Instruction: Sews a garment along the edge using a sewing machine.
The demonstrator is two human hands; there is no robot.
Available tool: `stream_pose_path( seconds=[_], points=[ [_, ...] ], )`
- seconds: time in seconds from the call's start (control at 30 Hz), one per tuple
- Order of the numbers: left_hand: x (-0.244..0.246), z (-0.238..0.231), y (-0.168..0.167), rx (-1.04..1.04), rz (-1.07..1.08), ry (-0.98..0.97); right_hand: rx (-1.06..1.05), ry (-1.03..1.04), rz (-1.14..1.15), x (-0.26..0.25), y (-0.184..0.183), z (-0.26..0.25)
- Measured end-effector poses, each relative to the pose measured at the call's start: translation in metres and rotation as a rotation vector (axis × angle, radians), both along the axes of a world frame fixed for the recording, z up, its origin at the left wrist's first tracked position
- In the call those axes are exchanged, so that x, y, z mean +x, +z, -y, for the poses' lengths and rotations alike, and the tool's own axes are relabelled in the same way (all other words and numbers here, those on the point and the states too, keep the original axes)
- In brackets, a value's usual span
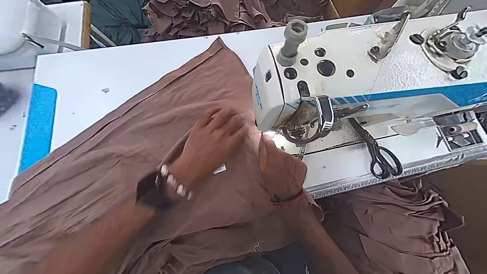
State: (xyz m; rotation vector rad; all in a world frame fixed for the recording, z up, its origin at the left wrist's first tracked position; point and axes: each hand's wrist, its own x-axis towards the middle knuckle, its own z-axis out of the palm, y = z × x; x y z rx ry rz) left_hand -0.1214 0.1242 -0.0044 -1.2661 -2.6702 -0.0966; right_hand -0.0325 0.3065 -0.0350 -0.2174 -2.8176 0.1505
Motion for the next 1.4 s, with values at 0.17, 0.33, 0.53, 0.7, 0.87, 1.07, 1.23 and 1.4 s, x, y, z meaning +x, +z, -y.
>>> stream_pose_path(
  seconds=[0.17, 0.33, 0.53, 0.7, 0.87, 1.07, 1.23, 1.4],
  points=[
    [0.130, 0.039, 0.000, 0.019, 0.251, 0.770, -0.263, -0.108, -0.007, 0.008, 0.000, -0.005],
    [0.066, 0.125, -0.043, -0.002, 0.214, 0.571, -0.416, -0.108, 0.161, 0.006, 0.014, -0.015],
    [-0.025, 0.086, 0.016, -0.190, 0.239, 0.394, -0.303, -0.097, 0.019, 0.012, 0.008, 0.001],
    [0.026, -0.018, -0.013, 0.349, 0.268, 0.061, -0.218, -0.029, -0.046, 0.016, 0.006, 0.003],
    [0.027, -0.015, -0.045, 0.277, 0.243, -0.016, -0.110, 0.011, 0.043, 0.024, 0.006, -0.002],
    [0.030, -0.018, -0.041, 0.185, 0.180, 0.076, 0.011, -0.068, 0.096, 0.007, 0.010, 0.009],
    [0.108, 0.023, 0.005, 0.229, 0.083, 0.652, 0.017, 0.017, -0.072, 0.023, -0.008, 0.007],
    [0.135, 0.142, -0.015, -0.020, 0.183, 1.094, -0.051, 0.052, -0.010, 0.051, -0.012, 0.003]
  ],
)
